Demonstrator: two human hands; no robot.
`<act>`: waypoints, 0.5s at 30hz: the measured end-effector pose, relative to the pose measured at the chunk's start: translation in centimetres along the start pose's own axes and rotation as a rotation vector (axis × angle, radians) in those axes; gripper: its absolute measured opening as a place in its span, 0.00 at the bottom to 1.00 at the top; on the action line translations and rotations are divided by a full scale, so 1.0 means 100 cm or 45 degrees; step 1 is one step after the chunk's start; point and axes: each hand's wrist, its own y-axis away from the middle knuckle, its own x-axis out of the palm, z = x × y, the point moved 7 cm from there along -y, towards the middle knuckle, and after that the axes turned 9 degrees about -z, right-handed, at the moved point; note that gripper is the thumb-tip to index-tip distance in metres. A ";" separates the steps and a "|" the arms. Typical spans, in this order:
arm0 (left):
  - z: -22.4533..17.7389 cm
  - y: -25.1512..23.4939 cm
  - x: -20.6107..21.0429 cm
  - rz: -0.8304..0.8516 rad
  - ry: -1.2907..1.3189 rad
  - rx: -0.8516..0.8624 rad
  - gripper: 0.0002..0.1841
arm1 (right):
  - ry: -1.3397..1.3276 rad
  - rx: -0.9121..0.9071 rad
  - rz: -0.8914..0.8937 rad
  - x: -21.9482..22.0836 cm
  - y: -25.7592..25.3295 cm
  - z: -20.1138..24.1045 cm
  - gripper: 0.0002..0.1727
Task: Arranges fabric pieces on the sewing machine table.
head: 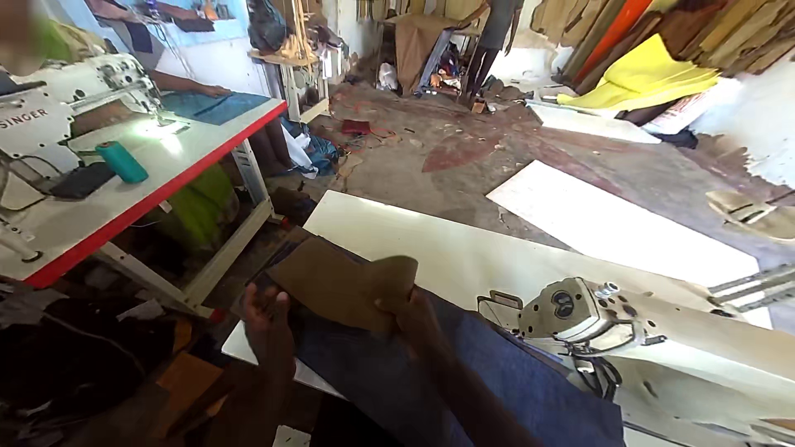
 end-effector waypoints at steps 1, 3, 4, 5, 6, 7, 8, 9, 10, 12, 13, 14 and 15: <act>-0.007 0.012 -0.007 -0.071 0.050 0.035 0.27 | -0.009 -0.044 0.030 0.009 0.001 0.020 0.24; -0.015 0.040 0.000 -0.008 0.112 -0.141 0.17 | -0.043 -0.097 0.093 0.027 -0.003 0.059 0.24; -0.016 0.055 0.015 0.176 0.124 -0.345 0.30 | -0.071 -0.115 0.117 0.036 -0.008 0.077 0.24; -0.017 0.067 0.035 0.402 0.171 -0.525 0.42 | -0.106 -0.141 0.127 0.043 -0.013 0.096 0.23; -0.020 0.070 0.057 0.600 0.288 -0.647 0.53 | -0.138 -0.167 0.142 0.050 -0.018 0.113 0.21; -0.023 0.063 0.075 0.701 0.464 -0.726 0.60 | -0.156 -0.196 0.170 0.055 -0.020 0.131 0.21; -0.028 0.046 0.091 0.713 0.657 -0.769 0.63 | -0.167 -0.228 0.191 0.058 -0.019 0.147 0.20; -0.034 0.022 0.104 0.648 0.831 -0.774 0.62 | -0.172 -0.269 0.207 0.056 -0.018 0.162 0.19; -0.041 -0.005 0.115 0.550 0.957 -0.735 0.59 | -0.168 -0.315 0.220 0.051 -0.016 0.175 0.19; -0.056 -0.049 0.139 0.404 1.079 -0.670 0.40 | -0.103 -0.418 0.199 0.029 -0.017 0.194 0.19; -0.064 -0.062 0.154 0.364 1.097 -0.648 0.27 | -0.081 -0.459 0.162 0.013 -0.021 0.200 0.18; -0.070 -0.071 0.169 0.347 1.093 -0.633 0.18 | -0.076 -0.491 0.112 -0.003 -0.030 0.204 0.17; -0.074 -0.076 0.184 0.337 1.051 -0.620 0.13 | -0.089 -0.513 0.057 -0.020 -0.041 0.204 0.16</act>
